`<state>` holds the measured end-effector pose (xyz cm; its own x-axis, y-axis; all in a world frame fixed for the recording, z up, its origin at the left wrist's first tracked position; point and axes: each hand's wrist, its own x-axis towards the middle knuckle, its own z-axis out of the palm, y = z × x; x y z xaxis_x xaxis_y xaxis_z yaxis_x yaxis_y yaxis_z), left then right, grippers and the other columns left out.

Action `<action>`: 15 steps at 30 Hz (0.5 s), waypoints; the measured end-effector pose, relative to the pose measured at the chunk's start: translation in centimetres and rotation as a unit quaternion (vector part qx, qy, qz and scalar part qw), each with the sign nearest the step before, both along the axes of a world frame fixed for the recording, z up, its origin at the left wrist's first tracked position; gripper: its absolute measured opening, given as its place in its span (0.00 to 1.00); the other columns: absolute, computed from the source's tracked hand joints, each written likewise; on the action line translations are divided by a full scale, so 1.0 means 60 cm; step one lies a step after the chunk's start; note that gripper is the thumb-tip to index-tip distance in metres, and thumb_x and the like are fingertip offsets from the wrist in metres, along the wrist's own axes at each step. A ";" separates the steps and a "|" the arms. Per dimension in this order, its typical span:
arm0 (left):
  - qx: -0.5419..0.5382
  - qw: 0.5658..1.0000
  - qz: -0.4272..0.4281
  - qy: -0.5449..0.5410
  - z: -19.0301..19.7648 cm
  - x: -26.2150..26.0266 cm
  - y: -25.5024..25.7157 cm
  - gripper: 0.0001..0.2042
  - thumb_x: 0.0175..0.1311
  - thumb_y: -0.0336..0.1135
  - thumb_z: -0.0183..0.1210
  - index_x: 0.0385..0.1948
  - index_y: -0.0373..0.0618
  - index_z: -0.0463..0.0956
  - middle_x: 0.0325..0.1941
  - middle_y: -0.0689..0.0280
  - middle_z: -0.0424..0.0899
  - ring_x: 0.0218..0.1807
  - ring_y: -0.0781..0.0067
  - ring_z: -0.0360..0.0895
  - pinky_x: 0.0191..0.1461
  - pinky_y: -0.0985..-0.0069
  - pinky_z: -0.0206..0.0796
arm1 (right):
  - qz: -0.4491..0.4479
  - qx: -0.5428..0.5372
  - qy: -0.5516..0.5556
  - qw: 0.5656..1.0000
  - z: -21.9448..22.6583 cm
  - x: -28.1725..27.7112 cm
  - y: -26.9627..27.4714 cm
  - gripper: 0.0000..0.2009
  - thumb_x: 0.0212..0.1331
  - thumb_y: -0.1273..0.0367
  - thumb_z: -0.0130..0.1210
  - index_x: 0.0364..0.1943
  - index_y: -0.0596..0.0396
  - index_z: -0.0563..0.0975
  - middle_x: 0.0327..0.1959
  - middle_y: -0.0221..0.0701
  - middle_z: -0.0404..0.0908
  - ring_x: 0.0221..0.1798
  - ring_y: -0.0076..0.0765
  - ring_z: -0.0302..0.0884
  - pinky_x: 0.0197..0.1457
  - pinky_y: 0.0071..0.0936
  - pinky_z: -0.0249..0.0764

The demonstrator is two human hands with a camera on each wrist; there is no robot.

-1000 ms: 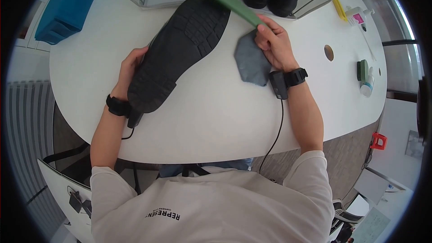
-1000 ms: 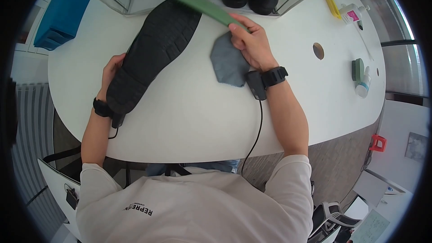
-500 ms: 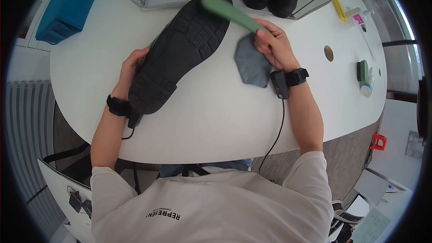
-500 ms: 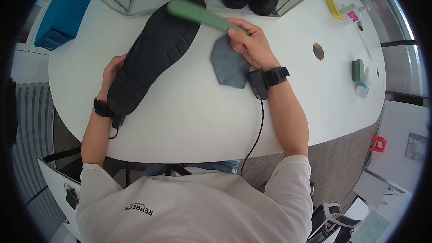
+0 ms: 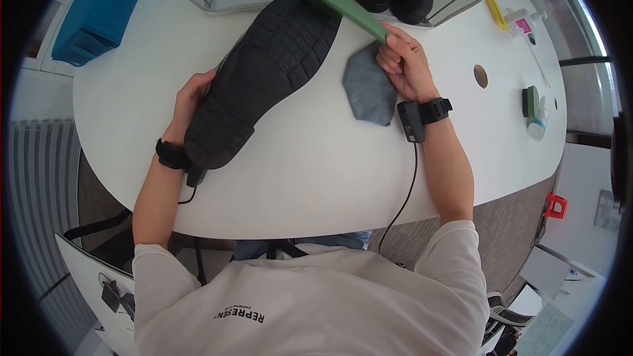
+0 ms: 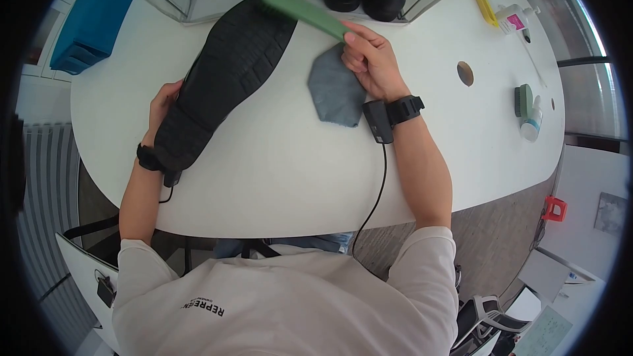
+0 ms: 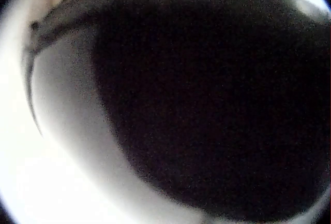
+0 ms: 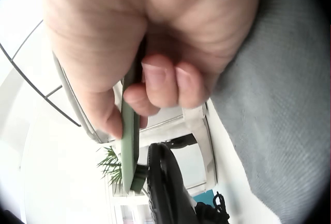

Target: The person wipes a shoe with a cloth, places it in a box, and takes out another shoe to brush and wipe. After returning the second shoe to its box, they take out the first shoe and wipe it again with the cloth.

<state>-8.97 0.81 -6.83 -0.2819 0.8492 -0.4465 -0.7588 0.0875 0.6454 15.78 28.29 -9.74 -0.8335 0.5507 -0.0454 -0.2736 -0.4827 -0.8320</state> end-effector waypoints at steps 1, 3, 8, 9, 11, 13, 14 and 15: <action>0.013 1.000 -0.007 -0.011 0.003 0.002 -0.002 0.16 0.66 0.37 0.47 0.42 0.35 0.79 0.41 0.60 0.84 0.41 0.68 0.82 0.50 0.73 0.73 | -0.034 -0.023 0.000 0.999 0.000 -0.003 -0.003 0.15 0.65 0.73 0.53 0.55 0.61 0.73 0.18 0.20 0.59 0.18 0.16 0.50 0.23 0.18 0.52; 0.004 1.000 -0.005 -0.005 -0.010 -0.006 -0.006 0.16 0.66 0.38 0.47 0.42 0.35 0.79 0.41 0.60 0.84 0.41 0.68 0.82 0.50 0.73 0.73 | -0.044 -0.031 0.000 0.999 0.004 -0.006 -0.007 0.15 0.65 0.72 0.53 0.55 0.61 0.73 0.18 0.20 0.59 0.18 0.16 0.50 0.23 0.18 0.52; -0.029 0.999 0.016 -0.004 -0.016 -0.006 -0.006 0.15 0.66 0.38 0.48 0.42 0.35 0.79 0.41 0.60 0.84 0.42 0.68 0.82 0.51 0.74 0.73 | -0.054 -0.018 -0.012 0.998 0.001 -0.006 -0.009 0.15 0.68 0.69 0.50 0.55 0.57 0.73 0.19 0.20 0.56 0.18 0.16 0.49 0.24 0.17 0.51; -0.011 1.000 -0.001 -0.003 -0.018 -0.010 -0.006 0.15 0.66 0.37 0.48 0.42 0.35 0.79 0.41 0.60 0.84 0.42 0.68 0.82 0.51 0.74 0.73 | -0.050 -0.026 0.000 0.998 0.002 -0.007 -0.008 0.15 0.67 0.70 0.51 0.55 0.59 0.73 0.19 0.20 0.58 0.19 0.16 0.50 0.24 0.17 0.52; 0.009 1.000 -0.018 0.000 -0.016 -0.014 -0.004 0.15 0.66 0.37 0.48 0.42 0.35 0.79 0.41 0.60 0.84 0.42 0.68 0.82 0.51 0.74 0.73 | -0.047 -0.033 0.013 0.998 0.003 -0.007 -0.002 0.15 0.66 0.72 0.52 0.55 0.61 0.74 0.19 0.20 0.59 0.19 0.17 0.50 0.23 0.18 0.52; 0.000 1.000 -0.009 -0.024 -0.014 -0.010 -0.005 0.15 0.66 0.38 0.48 0.42 0.35 0.79 0.41 0.59 0.84 0.42 0.68 0.82 0.51 0.74 0.73 | -0.006 0.008 0.004 1.000 0.001 -0.003 -0.003 0.15 0.65 0.73 0.53 0.55 0.61 0.74 0.20 0.20 0.63 0.20 0.16 0.53 0.24 0.17 0.52; -0.001 1.000 -0.008 -0.025 -0.014 -0.007 -0.006 0.15 0.66 0.38 0.48 0.42 0.35 0.79 0.41 0.59 0.84 0.42 0.68 0.82 0.51 0.74 0.73 | -0.005 0.007 0.003 1.000 0.002 0.002 -0.007 0.15 0.65 0.73 0.53 0.55 0.61 0.74 0.20 0.20 0.63 0.20 0.16 0.53 0.24 0.17 0.52; 0.003 1.000 -0.009 -0.008 -0.012 -0.006 -0.005 0.15 0.66 0.38 0.48 0.42 0.35 0.79 0.41 0.60 0.84 0.41 0.68 0.82 0.50 0.74 0.73 | 0.040 0.046 -0.027 0.998 0.005 0.007 -0.011 0.15 0.64 0.73 0.54 0.55 0.61 0.75 0.21 0.20 0.65 0.20 0.16 0.53 0.24 0.17 0.53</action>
<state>-9.35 0.50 -7.54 -0.2590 0.8568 -0.4460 -0.7675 0.0978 0.6336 16.18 27.61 -9.46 -0.8722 0.4871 -0.0435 -0.1919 -0.4228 -0.8857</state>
